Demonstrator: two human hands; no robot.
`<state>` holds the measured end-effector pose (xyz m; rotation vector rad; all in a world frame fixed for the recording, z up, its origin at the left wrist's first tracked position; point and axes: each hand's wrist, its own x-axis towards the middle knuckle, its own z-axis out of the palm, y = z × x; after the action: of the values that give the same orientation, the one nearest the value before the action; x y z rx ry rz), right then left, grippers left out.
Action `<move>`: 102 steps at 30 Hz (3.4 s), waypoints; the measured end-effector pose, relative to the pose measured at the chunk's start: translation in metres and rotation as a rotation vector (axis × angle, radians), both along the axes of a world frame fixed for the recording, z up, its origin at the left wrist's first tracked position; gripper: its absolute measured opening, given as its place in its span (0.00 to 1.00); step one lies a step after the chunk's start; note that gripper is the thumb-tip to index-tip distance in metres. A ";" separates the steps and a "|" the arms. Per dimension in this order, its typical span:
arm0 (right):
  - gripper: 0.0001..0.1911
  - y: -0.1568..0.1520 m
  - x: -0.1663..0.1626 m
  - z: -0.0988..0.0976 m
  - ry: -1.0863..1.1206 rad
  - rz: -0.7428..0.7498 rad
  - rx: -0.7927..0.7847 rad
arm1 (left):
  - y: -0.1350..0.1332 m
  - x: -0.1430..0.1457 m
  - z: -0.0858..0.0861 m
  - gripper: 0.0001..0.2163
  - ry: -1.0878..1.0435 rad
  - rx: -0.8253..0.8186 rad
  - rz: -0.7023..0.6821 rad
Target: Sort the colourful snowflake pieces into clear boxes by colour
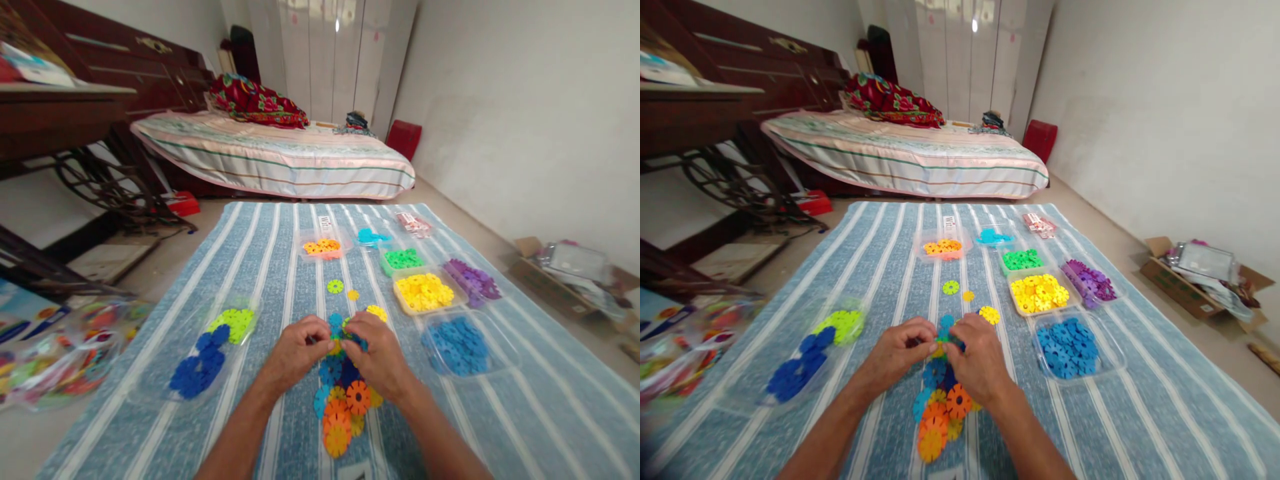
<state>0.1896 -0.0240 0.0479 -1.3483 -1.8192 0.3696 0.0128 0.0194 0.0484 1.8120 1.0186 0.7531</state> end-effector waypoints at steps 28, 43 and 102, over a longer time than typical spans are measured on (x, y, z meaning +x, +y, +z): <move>0.08 0.070 0.022 -0.004 -0.651 -0.245 -0.138 | -0.001 -0.002 -0.010 0.05 0.458 0.192 0.090; 0.12 0.075 0.036 0.002 -0.788 -0.242 -0.062 | 0.002 -0.004 -0.012 0.05 0.496 0.172 0.061; 0.14 0.019 0.026 -0.005 -0.903 -0.331 -0.194 | 0.006 -0.008 -0.017 0.03 0.486 0.163 0.041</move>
<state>0.2152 -0.0053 0.0432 -2.1351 -2.2210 -0.3119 0.0049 0.0255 0.0318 2.1819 1.3377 0.4327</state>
